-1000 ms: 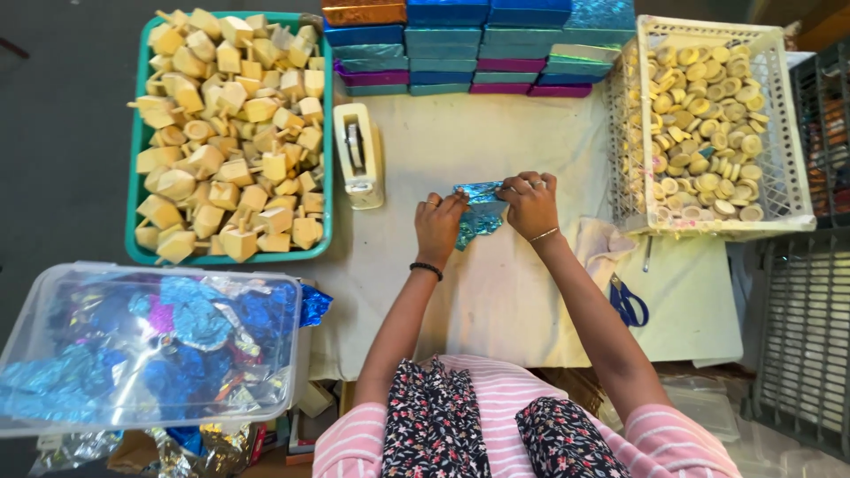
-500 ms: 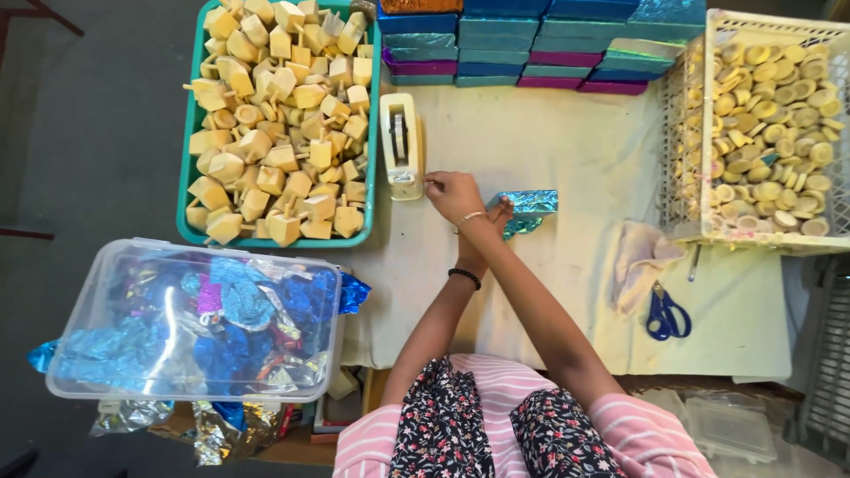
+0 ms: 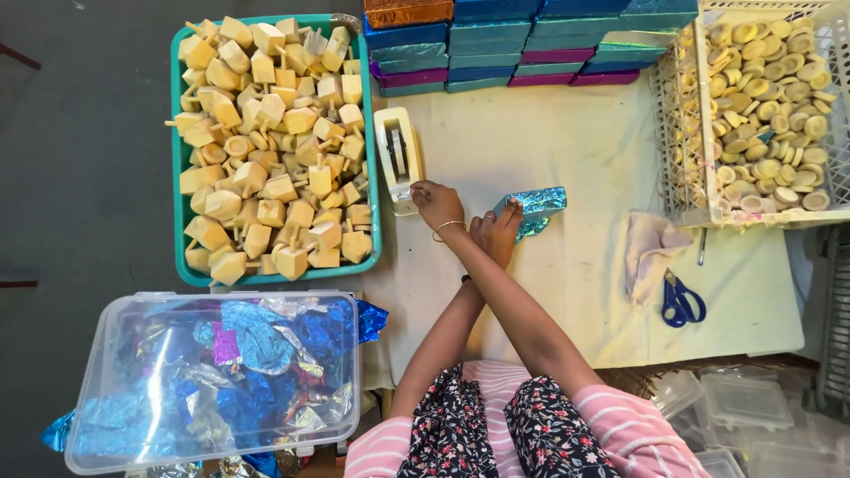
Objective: Wrapping small objects or boxes in decorative blue and silver foil at a packaging station.
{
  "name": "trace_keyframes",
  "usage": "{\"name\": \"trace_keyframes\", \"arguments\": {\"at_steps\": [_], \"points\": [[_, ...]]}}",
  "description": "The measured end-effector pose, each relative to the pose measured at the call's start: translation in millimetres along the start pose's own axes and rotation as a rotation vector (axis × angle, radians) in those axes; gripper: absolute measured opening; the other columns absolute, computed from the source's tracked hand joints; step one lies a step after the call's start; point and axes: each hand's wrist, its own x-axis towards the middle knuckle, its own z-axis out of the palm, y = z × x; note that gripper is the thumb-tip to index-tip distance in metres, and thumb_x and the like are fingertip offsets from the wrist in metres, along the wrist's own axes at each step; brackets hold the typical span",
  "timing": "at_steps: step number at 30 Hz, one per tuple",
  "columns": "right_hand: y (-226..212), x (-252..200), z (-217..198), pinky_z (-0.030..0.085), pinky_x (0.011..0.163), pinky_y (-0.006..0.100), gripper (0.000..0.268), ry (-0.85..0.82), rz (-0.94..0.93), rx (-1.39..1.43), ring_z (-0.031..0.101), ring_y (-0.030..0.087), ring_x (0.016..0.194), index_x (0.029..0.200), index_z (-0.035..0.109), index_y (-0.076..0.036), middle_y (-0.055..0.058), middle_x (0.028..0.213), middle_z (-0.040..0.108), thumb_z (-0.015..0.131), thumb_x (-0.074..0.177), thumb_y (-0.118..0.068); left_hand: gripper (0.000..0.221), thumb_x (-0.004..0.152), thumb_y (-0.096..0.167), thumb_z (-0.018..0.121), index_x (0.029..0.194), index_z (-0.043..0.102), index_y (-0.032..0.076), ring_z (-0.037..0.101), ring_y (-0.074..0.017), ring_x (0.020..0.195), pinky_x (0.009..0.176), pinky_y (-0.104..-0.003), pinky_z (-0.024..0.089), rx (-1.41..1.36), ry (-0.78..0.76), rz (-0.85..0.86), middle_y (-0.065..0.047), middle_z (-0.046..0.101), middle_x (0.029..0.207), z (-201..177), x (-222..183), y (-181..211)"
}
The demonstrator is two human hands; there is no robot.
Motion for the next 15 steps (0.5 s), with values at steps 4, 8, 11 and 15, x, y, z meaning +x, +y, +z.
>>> {"name": "trace_keyframes", "arguments": {"at_steps": [4, 8, 11, 15], "points": [[-1, 1, -2, 0.056, 0.068, 0.034, 0.023, 0.029, -0.023, 0.068, 0.072, 0.022, 0.070, 0.103, 0.080, -0.014, 0.009, 0.083, 0.076, 0.075, 0.086, -0.030, 0.025, 0.098, 0.023, 0.067, 0.121, 0.075, 0.018, 0.062, -0.0138, 0.078, 0.067, -0.033, 0.043, -0.022, 0.005, -0.019, 0.009, 0.072, 0.122, 0, 1, 0], [-4, 3, -5, 0.053, 0.062, 0.030, 0.020, 0.020, 0.011, 0.139, 0.067, 0.015, 0.061, 0.098, 0.081, -0.013, 0.006, 0.075, 0.075, 0.077, 0.084, -0.027, 0.023, 0.099, 0.024, 0.068, 0.121, 0.074, 0.018, 0.061, -0.0144, 0.076, 0.066, -0.034, 0.043, -0.062, 0.027, -0.039, 0.010, 0.072, 0.119, 5, 0, 0], [0, 5, -3, 0.050, 0.059, 0.029, 0.018, 0.013, 0.004, 0.145, 0.062, 0.013, 0.057, 0.096, 0.082, -0.012, 0.005, 0.068, 0.071, 0.078, 0.084, -0.025, 0.023, 0.100, 0.023, 0.068, 0.121, 0.074, 0.019, 0.061, -0.0144, 0.076, 0.066, -0.033, 0.043, -0.062, 0.033, -0.044, 0.010, 0.072, 0.118, 6, 0, 0], [11, 9, 5, 0.047, 0.056, 0.027, 0.016, 0.022, -0.036, 0.194, 0.057, 0.009, 0.056, 0.095, 0.082, -0.010, 0.002, 0.064, 0.067, 0.081, 0.083, -0.022, 0.025, 0.097, 0.023, 0.069, 0.121, 0.074, 0.019, 0.061, -0.0139, 0.077, 0.064, -0.032, 0.041, -0.041, 0.025, -0.029, 0.010, 0.072, 0.119, 1, 2, 0]]}}
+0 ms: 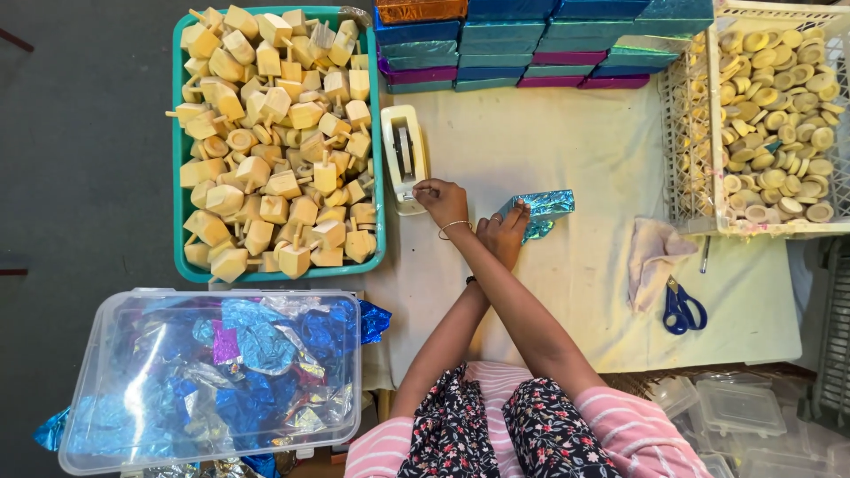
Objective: Wrapping small objects or boxes in decorative blue and silver foil at a packaging station.
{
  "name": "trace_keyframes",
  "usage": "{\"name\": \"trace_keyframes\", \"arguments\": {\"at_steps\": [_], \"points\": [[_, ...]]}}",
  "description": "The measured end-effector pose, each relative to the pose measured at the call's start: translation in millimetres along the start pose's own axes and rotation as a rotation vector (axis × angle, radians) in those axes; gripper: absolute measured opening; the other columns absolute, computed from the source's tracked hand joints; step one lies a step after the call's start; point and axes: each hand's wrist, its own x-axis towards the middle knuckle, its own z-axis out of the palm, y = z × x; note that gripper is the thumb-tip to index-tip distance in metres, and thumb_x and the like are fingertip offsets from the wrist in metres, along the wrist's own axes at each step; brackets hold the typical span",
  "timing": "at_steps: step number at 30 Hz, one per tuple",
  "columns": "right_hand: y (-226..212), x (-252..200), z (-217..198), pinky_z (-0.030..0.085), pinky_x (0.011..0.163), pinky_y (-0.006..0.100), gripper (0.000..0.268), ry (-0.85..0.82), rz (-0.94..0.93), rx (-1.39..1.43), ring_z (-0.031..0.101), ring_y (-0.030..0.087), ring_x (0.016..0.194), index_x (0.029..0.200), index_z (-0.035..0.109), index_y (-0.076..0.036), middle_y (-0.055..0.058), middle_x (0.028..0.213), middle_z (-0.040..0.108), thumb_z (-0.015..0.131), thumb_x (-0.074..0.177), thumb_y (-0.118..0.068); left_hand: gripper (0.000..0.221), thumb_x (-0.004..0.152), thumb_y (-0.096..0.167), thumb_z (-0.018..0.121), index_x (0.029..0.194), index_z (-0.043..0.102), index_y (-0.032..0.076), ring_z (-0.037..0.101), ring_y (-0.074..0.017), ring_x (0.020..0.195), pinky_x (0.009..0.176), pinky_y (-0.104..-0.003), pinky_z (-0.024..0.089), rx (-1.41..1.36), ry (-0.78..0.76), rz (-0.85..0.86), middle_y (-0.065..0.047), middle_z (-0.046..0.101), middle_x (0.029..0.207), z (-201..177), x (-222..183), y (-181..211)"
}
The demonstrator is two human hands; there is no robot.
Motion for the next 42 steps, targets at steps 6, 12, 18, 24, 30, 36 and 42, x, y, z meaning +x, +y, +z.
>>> {"name": "trace_keyframes", "arguments": {"at_steps": [6, 12, 18, 24, 30, 36, 42], "points": [[4, -1, 2, 0.045, 0.056, 0.024, 0.016, -0.049, 0.130, 0.197, 0.053, 0.005, 0.059, 0.095, 0.081, -0.006, -0.002, 0.065, 0.063, 0.081, 0.086, -0.020, 0.026, 0.097, 0.022, 0.069, 0.123, 0.073, 0.019, 0.062, -0.0117, 0.080, 0.066, -0.031, 0.041, -0.011, 0.012, -0.028, 0.011, 0.071, 0.123, -1, -3, 3], [17, 1, 7, 0.045, 0.059, 0.021, 0.023, -0.095, 0.203, 0.440, 0.053, 0.002, 0.063, 0.098, 0.080, -0.003, -0.007, 0.073, 0.067, 0.082, 0.087, -0.023, 0.028, 0.097, 0.022, 0.070, 0.124, 0.073, 0.019, 0.061, -0.0129, 0.077, 0.066, -0.031, 0.043, -0.057, 0.014, -0.061, 0.011, 0.070, 0.125, 9, -9, 4], [-8, -13, -12, 0.033, 0.050, 0.022, 0.024, -0.176, 0.418, 0.489, 0.044, 0.004, 0.055, 0.094, 0.078, -0.007, -0.007, 0.065, 0.057, 0.082, 0.087, -0.029, 0.030, 0.097, 0.021, 0.069, 0.126, 0.072, 0.019, 0.063, -0.0134, 0.079, 0.067, -0.031, 0.045, -0.055, -0.009, -0.058, 0.010, 0.070, 0.127, 5, -9, 5], [5, -19, -8, 0.032, 0.049, 0.022, 0.024, -0.194, 0.465, 0.427, 0.042, 0.003, 0.055, 0.093, 0.079, -0.008, -0.007, 0.064, 0.055, 0.082, 0.087, -0.032, 0.025, 0.097, 0.021, 0.070, 0.121, 0.074, 0.018, 0.062, -0.0141, 0.073, 0.064, -0.032, 0.045, -0.079, 0.035, -0.071, 0.009, 0.072, 0.123, 5, -11, 8], [35, -14, 4, 0.032, 0.049, 0.023, 0.026, -0.194, 0.499, 0.393, 0.042, 0.004, 0.055, 0.091, 0.079, -0.008, -0.007, 0.063, 0.055, 0.080, 0.087, -0.033, 0.018, 0.099, 0.020, 0.072, 0.116, 0.075, 0.017, 0.062, -0.0140, 0.072, 0.062, -0.032, 0.045, -0.073, 0.054, -0.077, 0.010, 0.073, 0.119, 7, -12, 8], [26, -19, 7, 0.050, 0.062, 0.029, 0.026, -0.073, 0.220, 0.072, 0.061, 0.012, 0.062, 0.093, 0.081, -0.009, 0.003, 0.068, 0.068, 0.077, 0.091, -0.034, 0.024, 0.096, 0.020, 0.071, 0.119, 0.075, 0.016, 0.062, -0.0156, 0.073, 0.061, -0.031, 0.046, -0.053, 0.065, -0.038, 0.008, 0.072, 0.120, -14, -3, 7], [4, -36, 0, 0.053, 0.065, 0.047, 0.015, 0.010, 0.054, -0.453, 0.070, 0.035, 0.076, 0.095, 0.077, -0.016, 0.014, 0.082, 0.074, 0.069, 0.092, -0.027, 0.019, 0.098, 0.022, 0.071, 0.116, 0.075, 0.016, 0.062, -0.0171, 0.071, 0.061, -0.033, 0.048, -0.015, 0.052, -0.016, 0.008, 0.072, 0.116, 0, -13, -2]]}}
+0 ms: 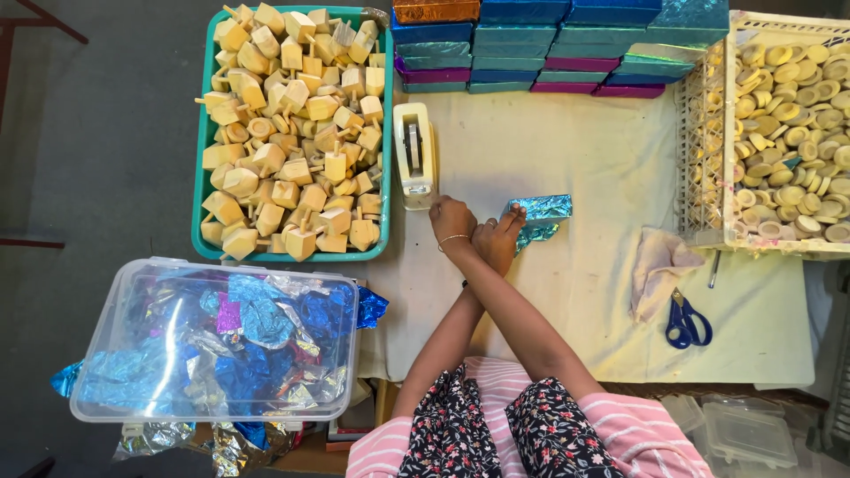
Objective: Wrapping small objects or boxes in decorative blue and silver foil at a packaging station.
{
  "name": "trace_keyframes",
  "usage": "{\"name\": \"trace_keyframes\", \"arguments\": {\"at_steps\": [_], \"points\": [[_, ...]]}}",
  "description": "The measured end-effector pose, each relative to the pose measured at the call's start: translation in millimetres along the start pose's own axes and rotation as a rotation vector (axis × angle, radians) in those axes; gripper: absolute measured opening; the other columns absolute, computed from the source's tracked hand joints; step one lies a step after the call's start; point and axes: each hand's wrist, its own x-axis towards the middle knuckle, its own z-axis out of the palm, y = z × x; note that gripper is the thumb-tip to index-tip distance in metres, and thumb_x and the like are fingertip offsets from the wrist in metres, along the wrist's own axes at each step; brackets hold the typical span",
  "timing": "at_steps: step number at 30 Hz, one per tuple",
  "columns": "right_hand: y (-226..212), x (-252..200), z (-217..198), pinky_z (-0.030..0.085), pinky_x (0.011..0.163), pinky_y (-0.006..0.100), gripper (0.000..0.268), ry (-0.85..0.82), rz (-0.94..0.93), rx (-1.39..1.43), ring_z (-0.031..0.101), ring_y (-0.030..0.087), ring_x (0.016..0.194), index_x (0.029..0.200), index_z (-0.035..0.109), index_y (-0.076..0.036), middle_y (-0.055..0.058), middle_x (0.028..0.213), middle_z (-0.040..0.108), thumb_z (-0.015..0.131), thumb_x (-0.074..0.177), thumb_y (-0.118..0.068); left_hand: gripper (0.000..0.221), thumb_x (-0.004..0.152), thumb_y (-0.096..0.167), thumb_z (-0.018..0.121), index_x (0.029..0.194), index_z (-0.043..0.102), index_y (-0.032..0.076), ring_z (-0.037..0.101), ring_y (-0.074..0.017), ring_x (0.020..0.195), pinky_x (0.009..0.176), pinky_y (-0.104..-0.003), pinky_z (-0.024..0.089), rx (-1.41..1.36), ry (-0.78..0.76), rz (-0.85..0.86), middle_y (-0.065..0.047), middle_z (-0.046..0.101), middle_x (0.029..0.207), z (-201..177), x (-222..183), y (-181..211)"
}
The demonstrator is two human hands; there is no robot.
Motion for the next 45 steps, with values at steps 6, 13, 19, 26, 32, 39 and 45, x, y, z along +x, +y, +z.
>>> {"name": "trace_keyframes", "arguments": {"at_steps": [6, 13, 19, 26, 32, 39, 45], "points": [[-1, -20, -28, 0.053, 0.064, 0.038, 0.014, -0.009, -0.301, 0.306, 0.069, 0.027, 0.075, 0.103, 0.074, -0.011, 0.011, 0.088, 0.073, 0.073, 0.092, -0.019, 0.020, 0.096, 0.014, 0.066, 0.114, 0.075, 0.016, 0.066, -0.0167, 0.072, 0.059, -0.034, 0.050, 0.028, 0.061, -0.014, 0.005, 0.073, 0.120, 15, -7, 16], [12, -37, -144, 0.055, 0.076, 0.025, 0.012, 0.113, -0.351, 0.710, 0.067, 0.010, 0.084, 0.102, 0.075, -0.005, 0.004, 0.098, 0.075, 0.078, 0.092, -0.010, 0.026, 0.097, 0.016, 0.063, 0.123, 0.068, 0.011, 0.072, -0.0232, 0.100, 0.082, -0.037, 0.057, -0.265, -0.016, -0.130, -0.001, 0.068, 0.116, 49, -13, -22], [98, -17, -224, 0.057, 0.075, 0.023, 0.039, 0.051, -0.022, 0.708, 0.070, 0.007, 0.081, 0.122, 0.069, -0.003, 0.006, 0.091, 0.079, 0.079, 0.084, -0.006, 0.025, 0.090, 0.010, 0.064, 0.113, 0.073, 0.014, 0.067, -0.0220, 0.084, 0.069, -0.038, 0.052, -0.027, -0.163, -0.047, 0.000, 0.071, 0.111, -2, 13, 8], [116, 8, -231, 0.053, 0.071, 0.025, 0.072, -0.048, 0.191, 0.530, 0.067, 0.015, 0.076, 0.148, 0.045, -0.003, 0.008, 0.086, 0.080, 0.079, 0.086, -0.019, 0.025, 0.090, 0.013, 0.068, 0.114, 0.074, 0.013, 0.064, -0.0209, 0.075, 0.065, -0.035, 0.051, 0.009, -0.029, -0.026, 0.002, 0.072, 0.118, -7, 15, 15], [120, 23, -214, 0.058, 0.081, 0.034, 0.067, -0.027, 0.198, 0.016, 0.076, 0.022, 0.091, 0.125, 0.069, -0.010, 0.011, 0.095, 0.078, 0.093, 0.066, -0.032, 0.022, 0.091, 0.013, 0.070, 0.113, 0.075, 0.013, 0.063, -0.0206, 0.073, 0.063, -0.034, 0.050, 0.049, -0.009, -0.020, 0.002, 0.072, 0.117, -7, 12, 19], [131, 13, -233, 0.057, 0.079, 0.043, 0.081, -0.107, 0.172, -0.244, 0.071, 0.028, 0.095, 0.125, 0.067, -0.019, 0.009, 0.102, 0.073, 0.100, 0.058, -0.049, 0.021, 0.090, 0.010, 0.070, 0.110, 0.076, 0.014, 0.064, -0.0219, 0.073, 0.064, -0.036, 0.051, 0.001, -0.005, -0.085, 0.003, 0.073, 0.112, -8, 14, 23], [128, -11, -231, 0.054, 0.082, 0.043, 0.089, 0.269, -0.438, -0.420, 0.064, 0.033, 0.103, 0.129, 0.068, -0.030, 0.013, 0.121, 0.070, 0.095, 0.044, -0.042, 0.016, 0.090, 0.011, 0.071, 0.105, 0.077, 0.014, 0.067, -0.0245, 0.077, 0.067, -0.038, 0.054, -0.136, -0.029, -0.139, 0.001, 0.074, 0.107, -24, 25, 26]]}}
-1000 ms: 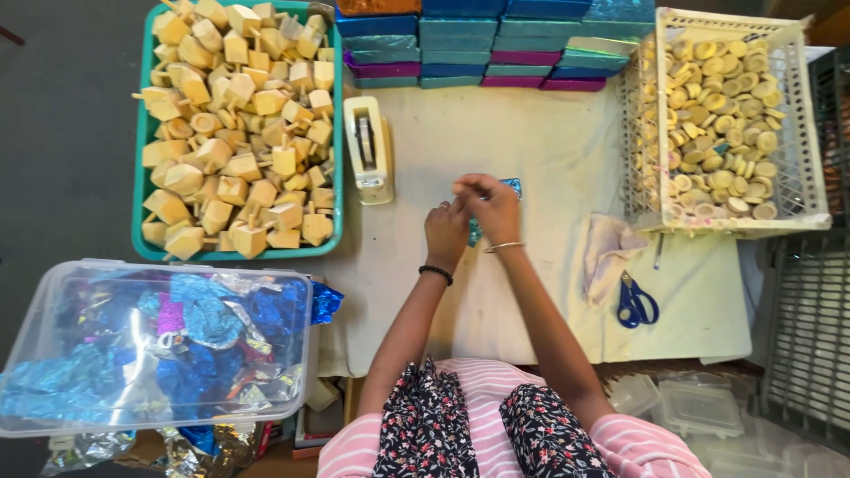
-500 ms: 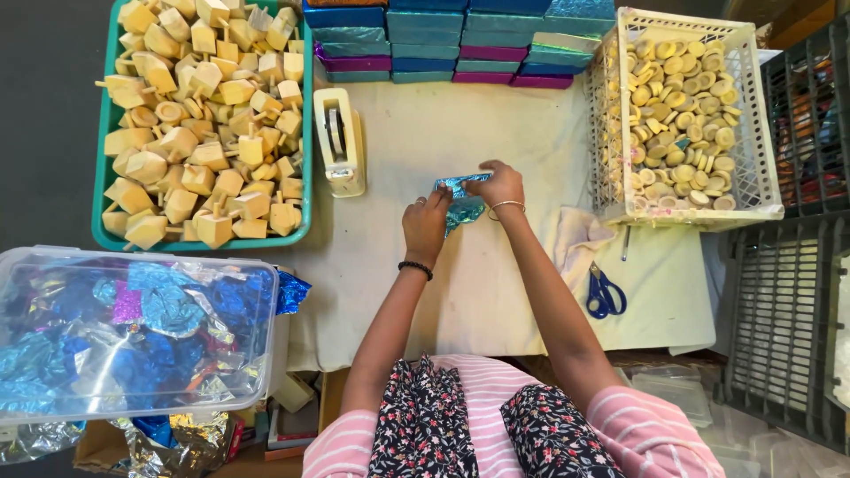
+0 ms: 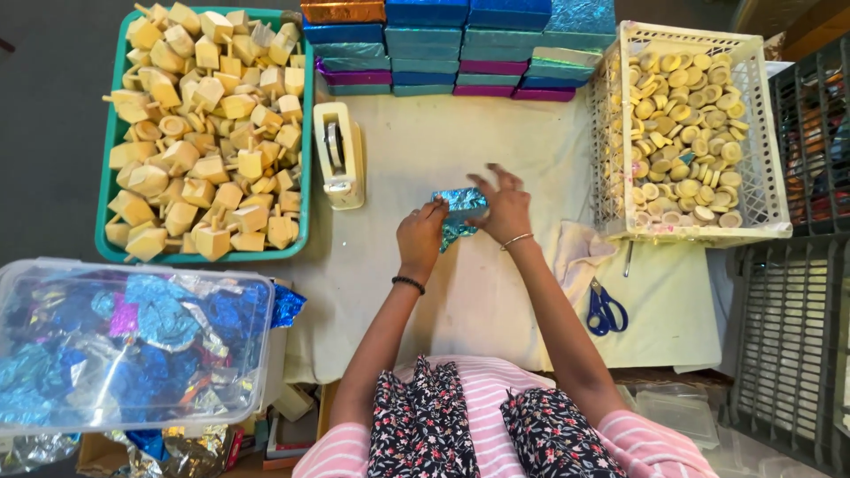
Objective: Wrapping small objects or boxes in decorative blue and silver foil at a packaging station.
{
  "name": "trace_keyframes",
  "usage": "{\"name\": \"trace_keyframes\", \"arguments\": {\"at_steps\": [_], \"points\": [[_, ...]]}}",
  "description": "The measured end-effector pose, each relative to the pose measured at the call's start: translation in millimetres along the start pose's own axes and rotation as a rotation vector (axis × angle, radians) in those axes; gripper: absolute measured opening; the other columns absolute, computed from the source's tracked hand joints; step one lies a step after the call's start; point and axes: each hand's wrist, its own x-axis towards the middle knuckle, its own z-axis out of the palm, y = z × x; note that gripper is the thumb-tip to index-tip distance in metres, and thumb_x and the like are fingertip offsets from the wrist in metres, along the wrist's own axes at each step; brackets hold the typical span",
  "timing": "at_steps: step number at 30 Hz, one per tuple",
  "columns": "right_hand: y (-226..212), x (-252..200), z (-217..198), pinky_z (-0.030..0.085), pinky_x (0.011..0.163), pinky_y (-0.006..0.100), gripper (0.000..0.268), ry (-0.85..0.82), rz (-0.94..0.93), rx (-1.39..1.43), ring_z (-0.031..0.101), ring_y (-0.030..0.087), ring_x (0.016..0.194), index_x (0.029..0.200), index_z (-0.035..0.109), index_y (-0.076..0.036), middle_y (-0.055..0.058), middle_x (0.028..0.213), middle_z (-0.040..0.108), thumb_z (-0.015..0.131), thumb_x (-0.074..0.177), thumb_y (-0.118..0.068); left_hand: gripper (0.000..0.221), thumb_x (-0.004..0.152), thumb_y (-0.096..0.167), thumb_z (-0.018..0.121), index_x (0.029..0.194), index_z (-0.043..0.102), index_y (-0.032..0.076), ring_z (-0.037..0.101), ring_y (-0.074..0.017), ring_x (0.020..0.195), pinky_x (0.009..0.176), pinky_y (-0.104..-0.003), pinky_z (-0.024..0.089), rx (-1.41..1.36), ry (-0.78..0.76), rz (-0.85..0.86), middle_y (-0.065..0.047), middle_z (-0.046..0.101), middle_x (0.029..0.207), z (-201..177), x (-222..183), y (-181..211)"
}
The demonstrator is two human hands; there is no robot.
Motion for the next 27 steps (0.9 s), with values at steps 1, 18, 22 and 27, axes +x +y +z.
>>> {"name": "trace_keyframes", "arguments": {"at_steps": [1, 18, 22, 27], "points": [[0, 4, 3, 0.054, 0.082, 0.043, 0.089, 0.005, 0.004, -0.002, 0.064, 0.033, 0.103, 0.129, 0.068, -0.030, 0.013, 0.121, 0.070, 0.095, 0.044, -0.042, 0.016, 0.090, 0.011, 0.071, 0.105, 0.077, 0.014, 0.067, -0.0245, 0.077, 0.067, -0.038, 0.054, -0.002, 0.000, 0.006, 0.001, 0.074, 0.107, -2, 0, 0], [22, -95, 83, 0.051, 0.054, 0.026, 0.068, -0.718, 1.197, 1.120, 0.073, 0.016, 0.062, 0.092, 0.074, -0.004, 0.009, 0.077, 0.077, 0.044, 0.095, -0.066, 0.037, 0.104, 0.021, 0.059, 0.137, 0.059, 0.003, 0.068, -0.0210, 0.090, 0.080, -0.032, 0.054, -0.432, 0.059, -0.817, -0.014, 0.070, 0.117, 42, -84, -43], [51, -114, 125, 0.055, 0.062, 0.034, 0.085, -0.314, 1.037, 0.915, 0.067, 0.025, 0.060, 0.089, 0.075, 0.012, 0.023, 0.072, 0.071, 0.039, 0.111, -0.061, 0.034, 0.102, 0.018, 0.055, 0.131, 0.063, 0.002, 0.071, -0.0192, 0.090, 0.084, -0.030, 0.055, -0.563, -0.028, -0.842, -0.013, 0.075, 0.105, 60, -78, -53], [58, -67, 126, 0.051, 0.089, 0.031, 0.056, -0.039, 0.550, 0.747, 0.067, 0.018, 0.101, 0.128, 0.069, 0.000, 0.014, 0.116, 0.070, 0.055, 0.104, -0.049, 0.041, 0.097, 0.020, 0.058, 0.132, 0.061, 0.000, 0.068, -0.0278, 0.100, 0.089, -0.036, 0.054, -0.576, -0.027, -0.729, -0.017, 0.070, 0.114, 97, -55, -55]]}}
